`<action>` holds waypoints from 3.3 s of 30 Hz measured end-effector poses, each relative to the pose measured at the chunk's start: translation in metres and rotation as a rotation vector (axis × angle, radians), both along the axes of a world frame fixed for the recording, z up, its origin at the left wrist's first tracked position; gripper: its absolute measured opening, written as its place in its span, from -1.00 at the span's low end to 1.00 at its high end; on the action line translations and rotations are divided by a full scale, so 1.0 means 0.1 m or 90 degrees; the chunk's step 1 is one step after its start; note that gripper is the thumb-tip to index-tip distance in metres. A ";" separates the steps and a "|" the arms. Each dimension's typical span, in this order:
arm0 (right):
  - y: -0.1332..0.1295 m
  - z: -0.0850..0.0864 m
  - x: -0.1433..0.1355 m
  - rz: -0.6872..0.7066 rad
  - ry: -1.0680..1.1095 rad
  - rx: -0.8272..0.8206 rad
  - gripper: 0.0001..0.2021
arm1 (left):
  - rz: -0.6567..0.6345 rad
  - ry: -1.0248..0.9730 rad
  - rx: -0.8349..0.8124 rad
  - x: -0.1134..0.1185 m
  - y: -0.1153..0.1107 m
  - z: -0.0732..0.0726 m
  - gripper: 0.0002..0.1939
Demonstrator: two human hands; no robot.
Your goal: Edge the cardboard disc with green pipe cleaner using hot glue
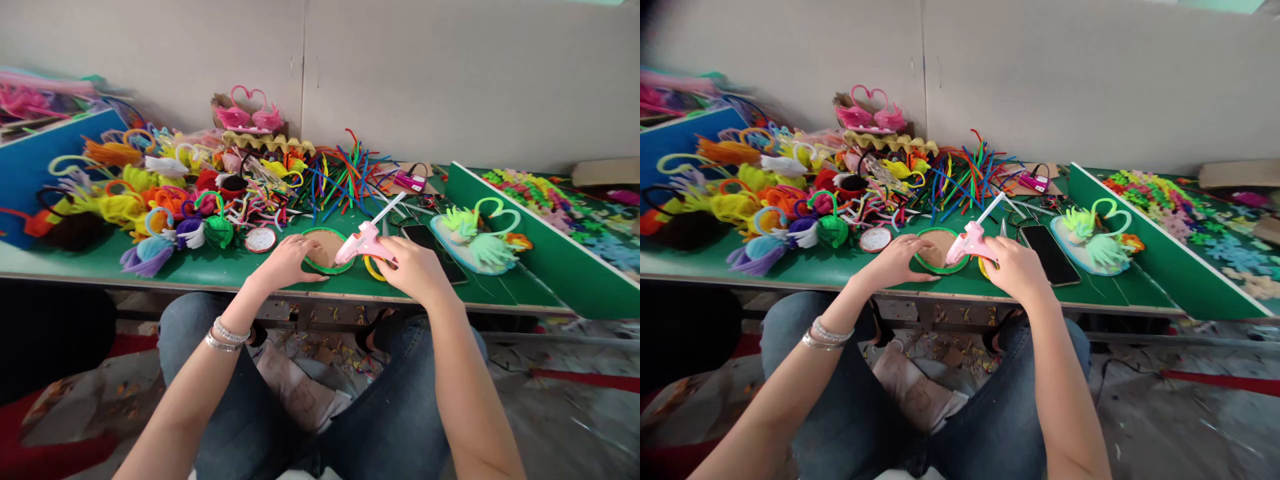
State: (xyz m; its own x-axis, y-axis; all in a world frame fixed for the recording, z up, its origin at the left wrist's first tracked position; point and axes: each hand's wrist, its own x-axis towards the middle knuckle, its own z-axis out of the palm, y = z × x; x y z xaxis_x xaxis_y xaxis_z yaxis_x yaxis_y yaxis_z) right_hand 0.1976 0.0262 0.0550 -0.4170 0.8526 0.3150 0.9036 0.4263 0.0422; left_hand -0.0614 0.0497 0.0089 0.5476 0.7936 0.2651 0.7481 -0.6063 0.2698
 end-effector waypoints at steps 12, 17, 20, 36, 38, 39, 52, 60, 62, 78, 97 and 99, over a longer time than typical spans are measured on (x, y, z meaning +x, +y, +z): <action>-0.01 0.05 0.14 -0.021 -0.018 0.117 -0.74 | -0.017 0.002 -0.003 0.01 -0.01 0.00 -0.33; 0.01 0.05 0.21 -0.053 -0.051 0.138 -0.75 | -0.011 0.003 -0.014 0.02 -0.01 0.02 -0.31; 0.03 0.03 0.21 -0.074 -0.074 0.146 -0.77 | -0.011 0.005 -0.002 0.02 -0.01 0.00 -0.30; 0.20 -0.09 0.36 -0.172 0.039 0.100 -0.59 | -0.017 0.010 0.063 0.06 -0.06 0.00 -0.38; 0.24 -0.09 0.36 -0.201 0.110 0.064 -0.59 | -0.010 0.009 0.080 0.08 -0.08 0.00 -0.38; 0.25 -0.09 0.36 -0.215 0.155 0.039 -0.58 | -0.007 0.007 0.089 0.10 -0.09 0.00 -0.37; 0.62 -0.24 0.29 -0.313 0.107 -0.054 -0.54 | 0.008 0.021 0.143 0.21 -0.18 -0.04 -0.45; 0.48 -0.12 0.16 -0.354 -0.058 0.052 -0.46 | 0.018 0.029 0.132 0.25 -0.20 -0.03 -0.43; 0.48 0.00 0.09 -0.333 -0.037 0.098 -0.47 | 0.023 0.029 0.131 0.26 -0.20 -0.04 -0.42; 2.05 0.09 -0.65 0.000 -0.068 -0.136 -0.66 | 0.020 0.031 0.105 0.26 -0.17 -0.03 -0.41; 2.25 0.03 -0.63 0.020 -0.114 0.018 -0.60 | 0.021 0.068 0.086 0.21 -0.12 -0.02 -0.38; 2.26 0.08 -0.63 0.008 -0.076 0.038 -0.57 | 0.023 0.068 0.087 0.21 -0.12 -0.03 -0.38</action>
State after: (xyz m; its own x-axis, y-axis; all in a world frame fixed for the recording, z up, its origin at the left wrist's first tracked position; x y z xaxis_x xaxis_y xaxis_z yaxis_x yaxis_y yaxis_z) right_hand 0.1350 0.2525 0.0632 -0.4646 0.8287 0.3122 0.8855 0.4306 0.1747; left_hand -0.0408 0.0379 0.0063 0.5508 0.7735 0.3136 0.7896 -0.6047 0.1045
